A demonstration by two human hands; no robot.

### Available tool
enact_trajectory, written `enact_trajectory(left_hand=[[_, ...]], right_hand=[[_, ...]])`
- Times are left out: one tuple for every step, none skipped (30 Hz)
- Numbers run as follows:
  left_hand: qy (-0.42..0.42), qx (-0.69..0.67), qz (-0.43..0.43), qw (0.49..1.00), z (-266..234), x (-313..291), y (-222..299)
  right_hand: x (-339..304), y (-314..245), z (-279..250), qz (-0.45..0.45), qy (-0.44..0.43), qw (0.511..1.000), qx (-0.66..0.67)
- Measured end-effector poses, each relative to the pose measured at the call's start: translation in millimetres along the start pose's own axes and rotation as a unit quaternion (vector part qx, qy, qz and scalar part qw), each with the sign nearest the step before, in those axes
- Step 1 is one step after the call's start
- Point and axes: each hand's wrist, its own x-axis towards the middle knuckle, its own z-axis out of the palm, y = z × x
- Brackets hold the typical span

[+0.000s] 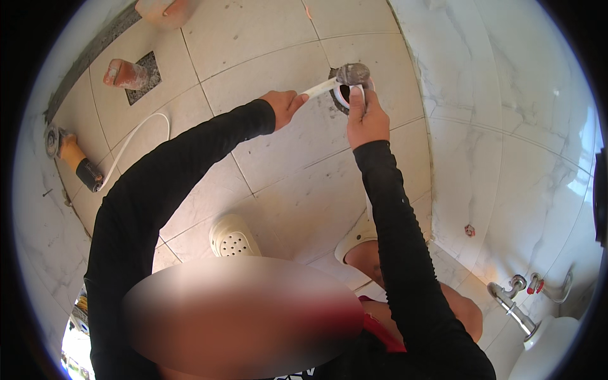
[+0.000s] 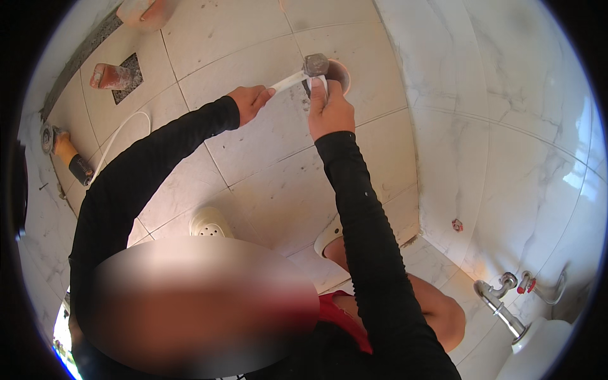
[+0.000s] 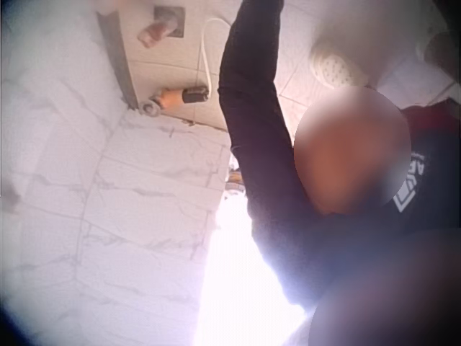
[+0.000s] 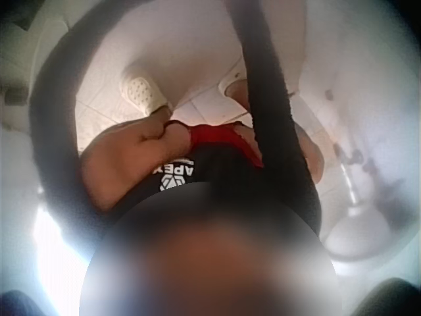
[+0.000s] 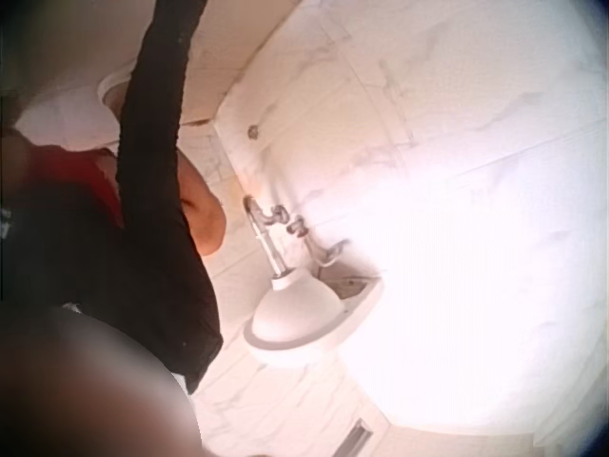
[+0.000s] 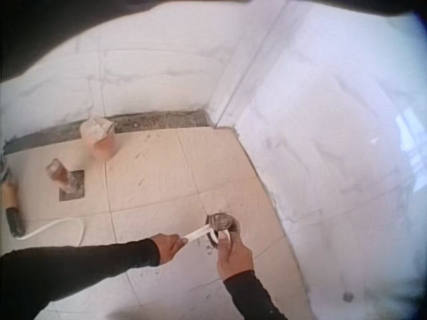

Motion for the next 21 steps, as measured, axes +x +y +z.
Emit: enact_trajectory(left_hand=[[-0.005, 0.005, 0.006, 1.000, -2.9, -1.2, 0.5], [-0.018, 0.010, 0.013, 1.000, -3.7, -3.7, 2.0], [-0.019, -0.010, 0.006, 1.000, -4.9, -7.1, 2.9], [-0.017, -0.026, 0.002, 1.000, -8.0, -9.5, 2.6], [-0.014, -0.041, -0.008, 0.999, -10.4, -10.8, 2.8], [-0.021, -0.038, -0.001, 0.999, -11.2, -12.7, 3.0], [-0.026, -0.034, 0.000, 0.999, -11.5, -14.5, 3.0], [-0.026, -0.032, 0.003, 0.999, -11.3, -15.9, 2.9], [-0.032, -0.021, 0.002, 0.999, -10.5, -16.5, 3.0], [-0.034, -0.013, 0.005, 0.999, -8.8, -16.5, 3.1], [-0.039, -0.006, 0.006, 0.999, -6.9, -16.4, 3.0], [-0.035, 0.000, 0.012, 0.999, -5.5, -16.0, 2.5], [-0.032, 0.005, 0.016, 0.999, -4.5, -15.4, 1.7], [-0.029, 0.011, 0.021, 0.999, -3.7, -14.7, 1.0], [-0.029, 0.015, 0.018, 0.999, -3.0, -13.9, 0.4], [-0.029, 0.018, 0.016, 0.999, -2.3, -13.2, 0.0], [-0.029, 0.022, 0.014, 0.999, -1.8, -12.6, -0.2], [-0.030, 0.020, 0.018, 0.999, -1.5, -12.1, -0.3], [-0.031, 0.018, 0.022, 0.999, -1.2, -11.7, -0.2], [-0.027, 0.016, 0.025, 0.999, -0.7, -11.4, 0.2], [-0.034, 0.015, 0.026, 0.999, 0.0, -11.5, 0.6]], right_hand=[[-1.7, 2.5, 0.0, 0.005, 0.020, 1.000, 0.022], [-4.4, 5.2, -2.4, -0.037, 0.048, 0.995, 0.085], [-8.1, 7.0, -5.9, -0.019, 0.039, 0.994, 0.097], [-9.7, 8.3, -9.9, -0.004, 0.034, 0.993, 0.111], [-11.3, 9.2, -14.0, 0.000, 0.032, 0.992, 0.126], [-14.4, 9.9, -17.4, 0.028, 0.022, 0.991, 0.128], [-17.4, 10.4, -20.1, 0.044, 0.014, 0.990, 0.131], [-19.7, 10.6, -21.4, 0.059, 0.004, 0.989, 0.134], [-21.7, 11.0, -21.8, 0.064, 0.003, 0.988, 0.137], [-23.8, 11.7, -21.9, 0.069, 0.002, 0.988, 0.139], [-25.7, 12.5, -21.5, 0.075, 0.000, 0.987, 0.139], [-27.2, 13.7, -21.1, 0.076, 0.000, 0.988, 0.138], [-28.5, 14.9, -20.6, 0.076, -0.001, 0.988, 0.135], [-29.5, 16.1, -19.9, 0.076, -0.002, 0.988, 0.133], [-30.3, 17.2, -19.3, 0.077, -0.004, 0.988, 0.131], [-31.1, 18.2, -18.6, 0.077, -0.007, 0.989, 0.130], [-31.6, 18.9, -18.0, 0.078, -0.009, 0.989, 0.128], [-32.0, 19.4, -17.2, 0.075, -0.005, 0.989, 0.131], [-32.2, 19.7, -16.4, 0.072, -0.001, 0.988, 0.133], [-32.4, 19.9, -16.0, 0.067, 0.002, 0.989, 0.132], [-32.5, 20.0, -15.8, 0.071, 0.002, 0.988, 0.136]])
